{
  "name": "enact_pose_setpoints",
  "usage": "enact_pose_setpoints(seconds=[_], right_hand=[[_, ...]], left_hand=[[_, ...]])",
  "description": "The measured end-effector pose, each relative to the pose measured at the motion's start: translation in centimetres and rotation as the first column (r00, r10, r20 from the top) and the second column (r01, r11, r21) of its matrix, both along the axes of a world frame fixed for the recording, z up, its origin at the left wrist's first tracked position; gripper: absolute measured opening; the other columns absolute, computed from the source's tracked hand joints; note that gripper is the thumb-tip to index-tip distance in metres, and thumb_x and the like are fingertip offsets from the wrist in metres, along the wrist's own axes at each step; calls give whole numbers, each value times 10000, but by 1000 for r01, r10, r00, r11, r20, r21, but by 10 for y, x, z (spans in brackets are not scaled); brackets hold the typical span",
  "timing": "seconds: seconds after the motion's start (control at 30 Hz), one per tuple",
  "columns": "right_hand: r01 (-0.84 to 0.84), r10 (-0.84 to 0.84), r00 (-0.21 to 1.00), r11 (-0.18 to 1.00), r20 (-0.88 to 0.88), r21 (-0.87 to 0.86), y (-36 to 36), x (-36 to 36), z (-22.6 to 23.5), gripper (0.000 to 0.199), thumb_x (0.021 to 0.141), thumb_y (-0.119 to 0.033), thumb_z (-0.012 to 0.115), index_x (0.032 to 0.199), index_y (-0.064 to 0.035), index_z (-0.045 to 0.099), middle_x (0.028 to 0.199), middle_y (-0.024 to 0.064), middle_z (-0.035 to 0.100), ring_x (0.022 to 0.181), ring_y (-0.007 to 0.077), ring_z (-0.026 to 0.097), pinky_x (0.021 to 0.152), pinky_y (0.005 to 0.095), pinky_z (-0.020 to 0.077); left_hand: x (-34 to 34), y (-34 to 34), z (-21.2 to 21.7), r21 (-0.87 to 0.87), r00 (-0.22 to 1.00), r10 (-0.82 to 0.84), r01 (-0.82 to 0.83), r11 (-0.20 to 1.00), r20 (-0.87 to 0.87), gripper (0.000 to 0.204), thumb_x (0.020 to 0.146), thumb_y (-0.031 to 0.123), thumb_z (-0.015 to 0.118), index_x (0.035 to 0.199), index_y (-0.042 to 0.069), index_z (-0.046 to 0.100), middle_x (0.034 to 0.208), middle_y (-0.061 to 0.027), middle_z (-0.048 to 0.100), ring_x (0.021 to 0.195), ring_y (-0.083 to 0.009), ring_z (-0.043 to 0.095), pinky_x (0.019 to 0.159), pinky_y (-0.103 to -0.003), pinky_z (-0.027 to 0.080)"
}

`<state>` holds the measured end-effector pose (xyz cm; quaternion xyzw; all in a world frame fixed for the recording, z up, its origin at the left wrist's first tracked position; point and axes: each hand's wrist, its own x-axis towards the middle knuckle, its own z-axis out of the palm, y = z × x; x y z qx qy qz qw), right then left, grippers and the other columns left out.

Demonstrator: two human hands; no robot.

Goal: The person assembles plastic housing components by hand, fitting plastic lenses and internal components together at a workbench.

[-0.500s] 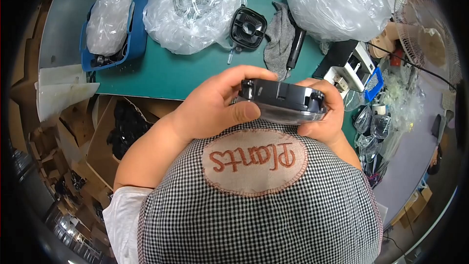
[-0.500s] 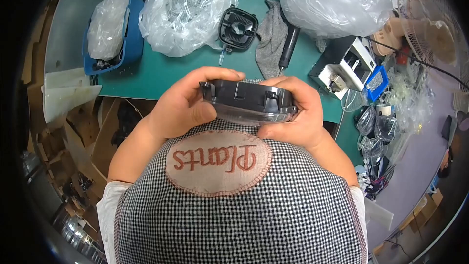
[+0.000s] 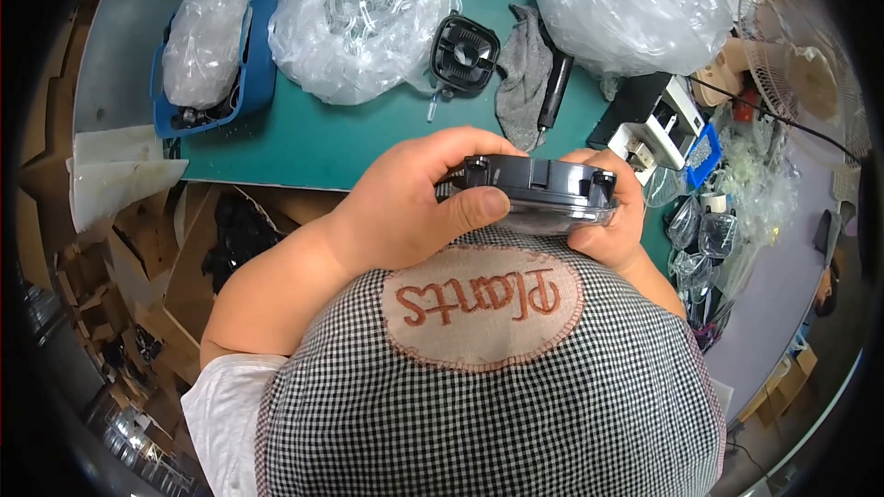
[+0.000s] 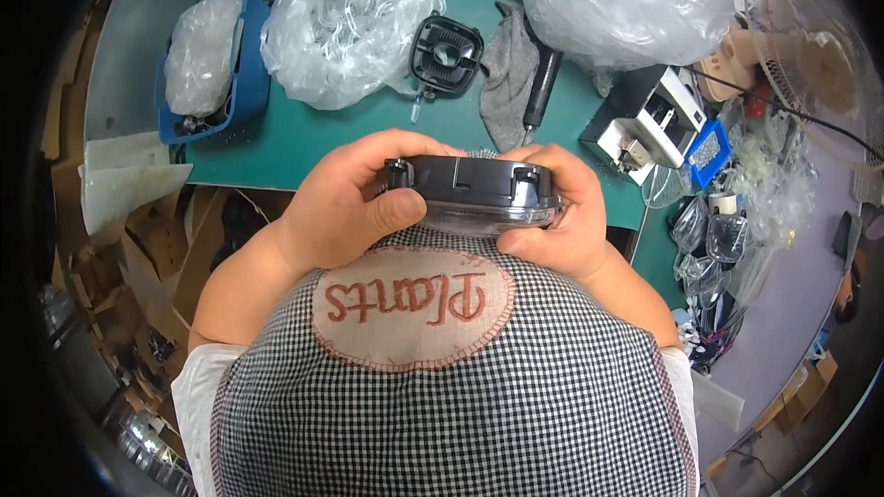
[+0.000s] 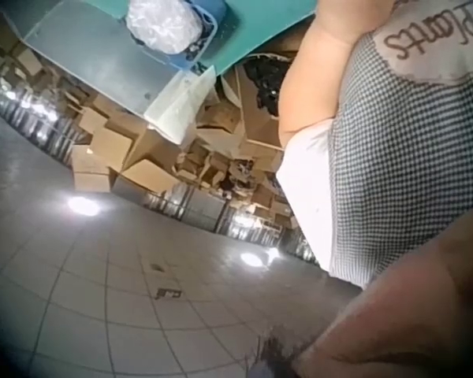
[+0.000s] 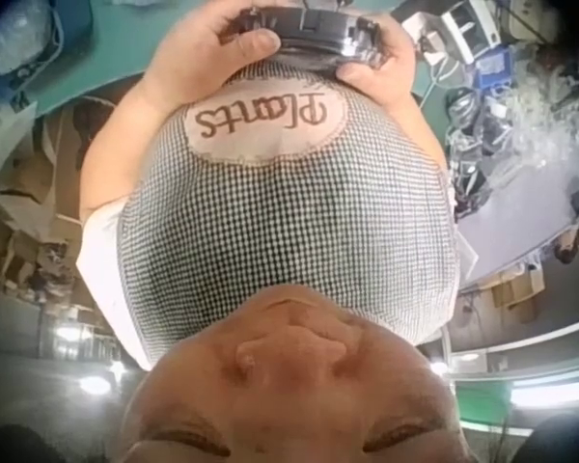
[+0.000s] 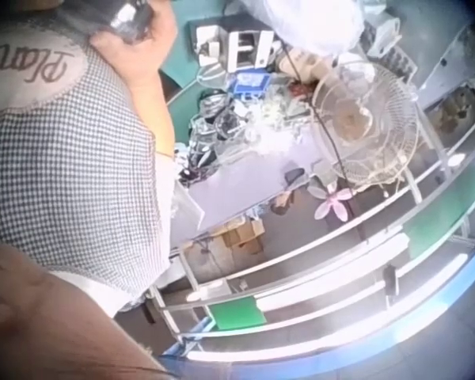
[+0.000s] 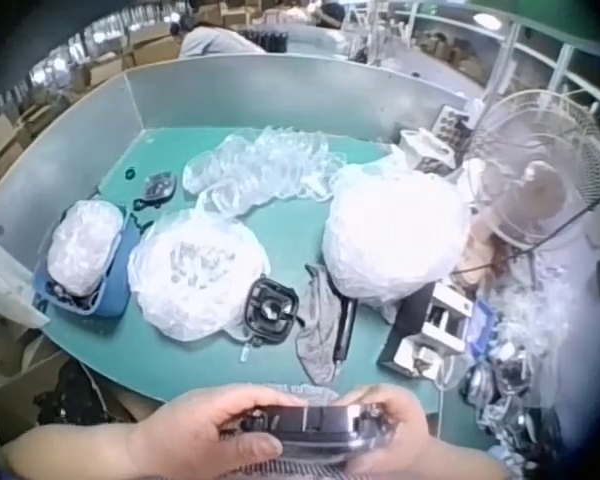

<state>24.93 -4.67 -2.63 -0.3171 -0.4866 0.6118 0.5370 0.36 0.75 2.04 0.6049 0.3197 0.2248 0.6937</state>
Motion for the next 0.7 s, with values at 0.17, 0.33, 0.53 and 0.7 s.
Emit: enact_pose_setpoints(seconds=[0.17,0.33,0.53,0.7], right_hand=[[54,-51,996,998,69,-42,-1,0,-18,609,670,-303,880,1096,-27,543,1078,102,608,980,183,588,865,319,464],[26,-87,964,971,-252,-238,-9,-13,-9,566,735,-270,836,1136,-21,523,1182,89,566,1058,182,567,954,332,438],[165,-168,985,983,-30,-81,18,-16,25,712,797,-307,762,1340,-1,417,1283,139,525,1207,234,495,1033,382,388],[-97,-87,728,969,680,228,23,4,31,539,797,-363,742,1223,-59,615,1141,128,633,1035,296,603,914,397,457]], left_hand=[[6,2,-13,5,993,51,-52,999,104,495,858,89,646,1308,-4,463,1237,-131,565,1161,-217,542,994,-342,426],[5,-8,-17,-172,939,107,-53,984,326,658,896,285,686,1367,-35,355,1250,-125,509,1181,-200,493,1022,-333,390],[2,14,-7,341,984,175,-169,925,14,604,792,322,776,1226,-2,510,1097,-130,589,1013,-247,583,885,-339,459],[9,16,6,505,988,13,69,860,-157,557,746,293,770,1169,17,533,1027,-167,577,936,-353,570,831,-411,464]])
